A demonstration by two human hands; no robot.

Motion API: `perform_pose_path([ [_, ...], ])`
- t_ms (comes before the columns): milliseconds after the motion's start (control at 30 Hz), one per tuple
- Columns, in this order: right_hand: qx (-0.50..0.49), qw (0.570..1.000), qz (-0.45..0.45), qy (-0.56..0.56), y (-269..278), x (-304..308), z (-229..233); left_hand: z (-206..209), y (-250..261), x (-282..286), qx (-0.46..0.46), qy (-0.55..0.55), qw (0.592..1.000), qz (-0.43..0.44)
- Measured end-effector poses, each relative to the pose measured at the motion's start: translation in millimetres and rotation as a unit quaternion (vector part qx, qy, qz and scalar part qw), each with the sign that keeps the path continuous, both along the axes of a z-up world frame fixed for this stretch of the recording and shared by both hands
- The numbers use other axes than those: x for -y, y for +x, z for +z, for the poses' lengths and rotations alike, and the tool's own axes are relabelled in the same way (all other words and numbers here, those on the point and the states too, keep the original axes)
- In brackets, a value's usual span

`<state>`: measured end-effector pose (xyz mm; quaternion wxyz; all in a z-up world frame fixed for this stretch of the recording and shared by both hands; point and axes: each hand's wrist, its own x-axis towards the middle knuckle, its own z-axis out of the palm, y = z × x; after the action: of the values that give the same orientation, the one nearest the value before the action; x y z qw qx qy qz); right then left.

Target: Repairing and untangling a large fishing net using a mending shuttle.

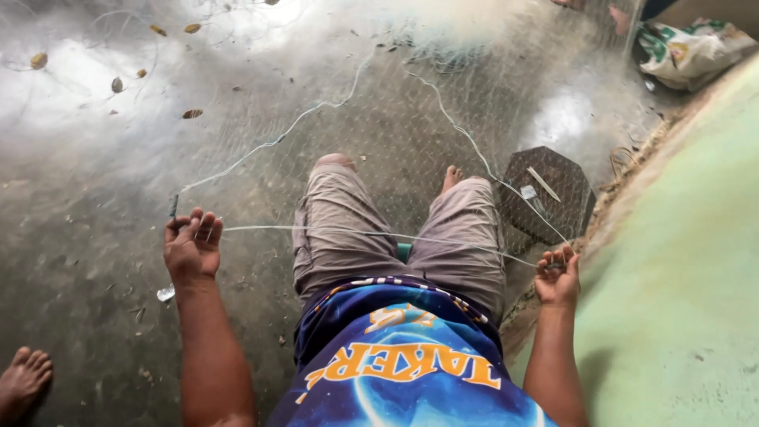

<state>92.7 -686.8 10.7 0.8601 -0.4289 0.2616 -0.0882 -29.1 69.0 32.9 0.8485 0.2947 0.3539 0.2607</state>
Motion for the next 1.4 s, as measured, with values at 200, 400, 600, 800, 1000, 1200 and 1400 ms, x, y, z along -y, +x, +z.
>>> perform_pose_path([
  [200, 0.04, 0.999, -0.003, 0.037, -6, 31, 9, -20, 10, 22, -0.023, -0.012, 0.999, -0.039],
  [400, 0.092, 0.994, 0.012, 0.052, -11, 48, 14, -57, 22, 19, -0.041, -0.007, 0.996, -0.072],
  [600, 0.123, 0.988, 0.023, 0.091, -19, 27, 21, -30, 24, 21, -0.062, 0.044, 0.995, -0.065],
  [800, 0.143, 0.98, 0.069, 0.124, -22, 13, 17, -20, 19, 8, -0.086, 0.063, 0.993, -0.054],
  [1000, 0.146, 0.977, 0.083, 0.128, -24, -5, 24, -21, 17, -8, -0.073, 0.094, 0.991, -0.063],
  [1200, 0.179, 0.961, 0.132, 0.162, -22, -20, 32, -10, 27, -15, -0.101, 0.088, 0.99, -0.052],
  [1400, 0.173, 0.941, 0.276, 0.09, -26, -65, 72, -15, 59, -19, -0.111, 0.038, 0.993, -0.028],
])
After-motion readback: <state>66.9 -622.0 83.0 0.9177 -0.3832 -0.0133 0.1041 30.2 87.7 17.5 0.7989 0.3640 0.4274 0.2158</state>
